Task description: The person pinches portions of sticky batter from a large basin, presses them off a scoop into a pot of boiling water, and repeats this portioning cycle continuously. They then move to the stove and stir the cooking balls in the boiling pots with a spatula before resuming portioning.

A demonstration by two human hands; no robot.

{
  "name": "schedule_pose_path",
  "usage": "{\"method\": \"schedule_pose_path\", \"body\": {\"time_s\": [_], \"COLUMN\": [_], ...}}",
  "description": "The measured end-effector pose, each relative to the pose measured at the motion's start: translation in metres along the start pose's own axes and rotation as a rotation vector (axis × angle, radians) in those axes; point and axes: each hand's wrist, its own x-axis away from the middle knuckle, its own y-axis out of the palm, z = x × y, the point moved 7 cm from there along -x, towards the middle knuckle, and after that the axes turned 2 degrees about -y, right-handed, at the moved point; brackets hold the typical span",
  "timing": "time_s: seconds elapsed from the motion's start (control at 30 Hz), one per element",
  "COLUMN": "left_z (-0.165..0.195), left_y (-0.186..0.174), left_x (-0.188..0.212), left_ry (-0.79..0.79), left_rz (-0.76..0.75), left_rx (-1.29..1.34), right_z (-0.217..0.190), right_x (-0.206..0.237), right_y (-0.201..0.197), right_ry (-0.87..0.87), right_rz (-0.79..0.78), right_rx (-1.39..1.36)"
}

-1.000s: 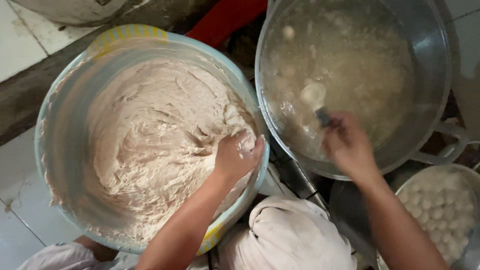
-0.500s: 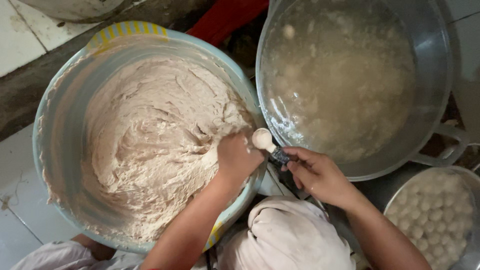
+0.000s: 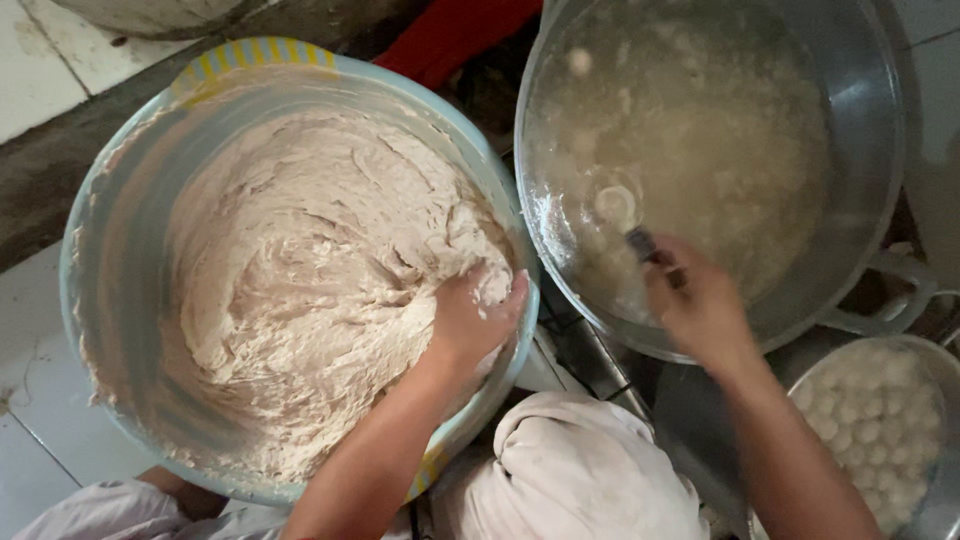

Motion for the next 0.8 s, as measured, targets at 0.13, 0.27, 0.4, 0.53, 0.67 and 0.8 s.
{"method": "schedule_pose_path", "body": {"time_s": [0.13, 0.27, 0.4, 0.53, 0.67, 0.8], "left_z": [0.007, 0.009, 0.011, 0.02, 0.026, 0.014], "left_y": [0.0, 0.003, 0.011, -0.001, -0.021, -0.013], "left_x": [0.003, 0.001, -0.004, -0.008, -0.004, 0.003], "left_ry": [0.137, 0.169, 0.062, 0.012, 0.036, -0.021], "left_rz": [0.027, 0.006, -0.11, -0.112, 0.04, -0.028], "left_rx": [0.126, 0.066, -0.065, -0.159, -0.315, -0.207], "right_z": [-0.024, -0.075, -0.067, -0.039, -0.022, -0.023], "right_x": [0.038, 0.06, 0.054, 0.039, 0.018, -0.011], "right_y": [0.036, 0.041, 0.054, 0.07, 0.063, 0.041], "right_ry": [0.04, -0.444, -0.289, -0.036, -0.033, -0.182], "right_rz": [-0.248, -0.174, -0.323, -0.459, -0.395, -0.136], "right_rx": [-0.171, -0.059, -0.141, -0.36, -0.41, -0.201]}}
